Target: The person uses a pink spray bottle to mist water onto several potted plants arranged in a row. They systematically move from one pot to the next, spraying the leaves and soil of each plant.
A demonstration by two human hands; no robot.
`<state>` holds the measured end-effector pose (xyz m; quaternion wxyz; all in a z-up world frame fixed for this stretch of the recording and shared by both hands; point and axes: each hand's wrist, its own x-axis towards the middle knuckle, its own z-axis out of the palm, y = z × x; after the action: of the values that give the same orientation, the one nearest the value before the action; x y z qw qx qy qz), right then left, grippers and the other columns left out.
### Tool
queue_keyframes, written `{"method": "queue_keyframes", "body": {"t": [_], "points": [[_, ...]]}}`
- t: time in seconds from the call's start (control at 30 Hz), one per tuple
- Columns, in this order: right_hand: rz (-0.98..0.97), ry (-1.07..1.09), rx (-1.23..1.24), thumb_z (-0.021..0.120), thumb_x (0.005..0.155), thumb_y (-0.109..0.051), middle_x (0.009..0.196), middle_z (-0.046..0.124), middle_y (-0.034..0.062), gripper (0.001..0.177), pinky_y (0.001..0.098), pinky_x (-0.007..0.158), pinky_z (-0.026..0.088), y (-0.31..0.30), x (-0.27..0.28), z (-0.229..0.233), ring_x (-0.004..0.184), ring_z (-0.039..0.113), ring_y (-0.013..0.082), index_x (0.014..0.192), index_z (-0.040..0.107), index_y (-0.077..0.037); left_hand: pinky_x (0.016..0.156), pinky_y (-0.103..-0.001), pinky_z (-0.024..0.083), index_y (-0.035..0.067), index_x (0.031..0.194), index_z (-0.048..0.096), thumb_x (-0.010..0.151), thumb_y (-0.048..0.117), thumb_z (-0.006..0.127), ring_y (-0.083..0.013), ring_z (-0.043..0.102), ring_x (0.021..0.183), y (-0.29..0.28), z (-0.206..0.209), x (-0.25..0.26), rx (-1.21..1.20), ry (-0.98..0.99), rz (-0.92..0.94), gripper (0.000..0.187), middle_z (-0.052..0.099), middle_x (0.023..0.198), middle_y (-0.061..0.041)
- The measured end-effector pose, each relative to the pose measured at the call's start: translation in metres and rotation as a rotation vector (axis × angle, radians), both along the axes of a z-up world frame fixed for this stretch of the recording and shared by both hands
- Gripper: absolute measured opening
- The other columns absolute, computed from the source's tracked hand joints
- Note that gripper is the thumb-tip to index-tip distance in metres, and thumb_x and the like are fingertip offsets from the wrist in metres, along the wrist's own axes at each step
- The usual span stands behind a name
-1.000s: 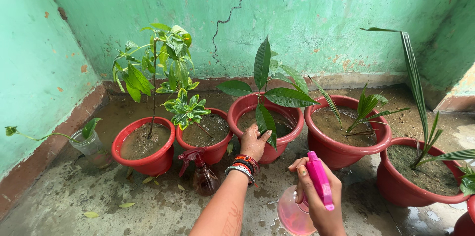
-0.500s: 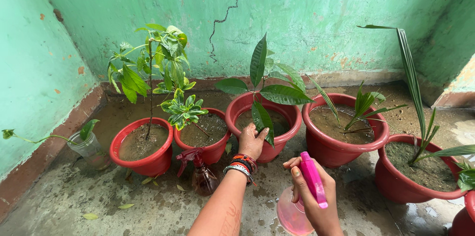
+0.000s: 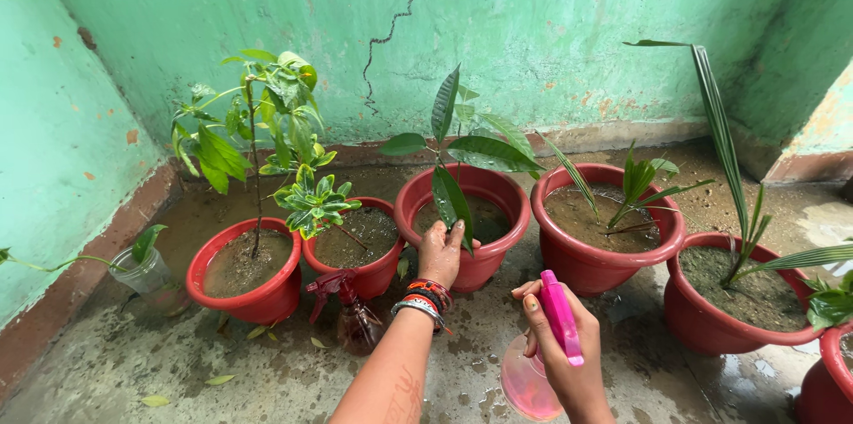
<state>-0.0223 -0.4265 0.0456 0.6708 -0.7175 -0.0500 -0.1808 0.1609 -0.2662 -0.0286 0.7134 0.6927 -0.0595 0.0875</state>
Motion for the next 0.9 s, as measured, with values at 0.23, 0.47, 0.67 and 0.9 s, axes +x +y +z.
{"method": "queue_keyframes", "body": {"t": [0.23, 0.47, 0.67, 0.9], "points": [[0.013, -0.011, 0.025, 0.063, 0.097, -0.018, 0.067, 0.059, 0.0011, 0.02, 0.0232, 0.046, 0.042, -0.004, 0.002, -0.004, 0.045, 0.05, 0.0057, 0.1, 0.071, 0.0, 0.08, -0.03, 0.056, 0.005, 0.091, 0.063, 0.104, 0.052, 0.042, -0.0164, 0.073, 0.073, 0.001, -0.004, 0.007, -0.043, -0.006, 0.005, 0.053, 0.078, 0.076, -0.013], [0.027, -0.023, 0.07, 0.063, 0.097, -0.018, 0.066, 0.057, 0.0004, 0.02, 0.0231, 0.046, 0.041, -0.008, 0.003, -0.008, 0.046, 0.05, 0.0052, 0.1, 0.07, 0.0, 0.097, -0.036, 0.049, 0.0, 0.1, 0.065, 0.093, 0.077, 0.029, -0.0218, 0.072, 0.091, 0.005, -0.006, -0.007, -0.008, -0.076, -0.022, 0.086, 0.079, 0.088, -0.017], [0.034, -0.033, 0.092, 0.064, 0.096, -0.018, 0.066, 0.056, -0.0004, 0.019, 0.023, 0.046, 0.042, -0.01, 0.004, -0.009, 0.045, 0.05, 0.0051, 0.1, 0.07, 0.0, 0.103, -0.039, 0.046, 0.002, 0.116, 0.068, 0.092, 0.077, 0.028, -0.0249, 0.066, 0.109, -0.004, 0.011, -0.04, 0.222, -0.208, -0.009, 0.088, 0.074, 0.109, -0.017], [0.041, -0.037, 0.106, 0.064, 0.097, -0.018, 0.067, 0.056, -0.0009, 0.018, 0.0227, 0.046, 0.042, -0.013, 0.004, -0.01, 0.046, 0.05, 0.0046, 0.099, 0.07, 0.0, 0.116, -0.046, 0.036, 0.001, 0.136, 0.058, 0.101, 0.045, 0.052, -0.0336, 0.052, 0.135, -0.044, 0.07, -0.059, 0.537, -0.624, 0.204, 0.057, 0.061, 0.141, -0.017]]}}
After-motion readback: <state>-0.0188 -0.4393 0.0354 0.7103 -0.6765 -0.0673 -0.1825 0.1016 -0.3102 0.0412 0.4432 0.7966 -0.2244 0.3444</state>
